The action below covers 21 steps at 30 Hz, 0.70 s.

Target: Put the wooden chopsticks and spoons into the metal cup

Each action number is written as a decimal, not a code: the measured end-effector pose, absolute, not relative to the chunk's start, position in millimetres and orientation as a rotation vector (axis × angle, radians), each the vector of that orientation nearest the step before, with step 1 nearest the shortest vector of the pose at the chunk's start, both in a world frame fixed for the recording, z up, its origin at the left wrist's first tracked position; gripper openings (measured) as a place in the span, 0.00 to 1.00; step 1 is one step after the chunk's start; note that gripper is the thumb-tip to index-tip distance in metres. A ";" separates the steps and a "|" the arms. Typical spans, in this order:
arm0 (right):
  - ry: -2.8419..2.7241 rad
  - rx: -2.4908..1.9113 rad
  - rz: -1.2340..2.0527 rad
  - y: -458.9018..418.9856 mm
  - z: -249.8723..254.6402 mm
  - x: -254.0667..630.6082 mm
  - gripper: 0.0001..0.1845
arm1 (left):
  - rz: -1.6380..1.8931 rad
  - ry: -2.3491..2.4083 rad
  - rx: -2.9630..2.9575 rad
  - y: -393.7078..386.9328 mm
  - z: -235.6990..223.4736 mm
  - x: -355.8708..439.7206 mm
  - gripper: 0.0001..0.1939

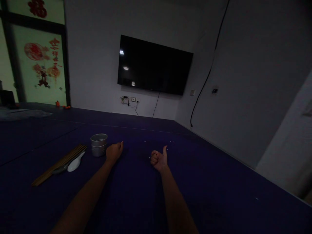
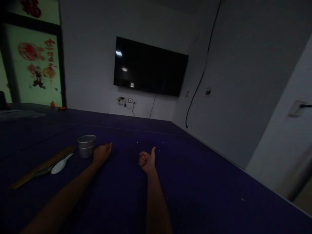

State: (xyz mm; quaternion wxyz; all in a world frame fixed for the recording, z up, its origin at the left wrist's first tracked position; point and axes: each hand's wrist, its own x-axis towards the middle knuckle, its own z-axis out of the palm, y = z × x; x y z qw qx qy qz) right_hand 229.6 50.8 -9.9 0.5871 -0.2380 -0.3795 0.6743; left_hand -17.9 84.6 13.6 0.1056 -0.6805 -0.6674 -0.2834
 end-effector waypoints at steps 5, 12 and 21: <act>-0.940 -0.641 1.485 45.6 -6.9 234.3 0.23 | -0.873 -1.862 -1.985 83.6 8.9 -16.4 0.28; -1.027 -0.802 1.109 33.8 -21.6 222.4 0.07 | -0.890 -1.465 -2.138 64.6 14.2 -8.4 0.22; -1.340 -1.046 0.693 13.9 -25.5 216.3 0.13 | -1.028 -0.772 -1.861 9.0 22.1 -56.6 0.13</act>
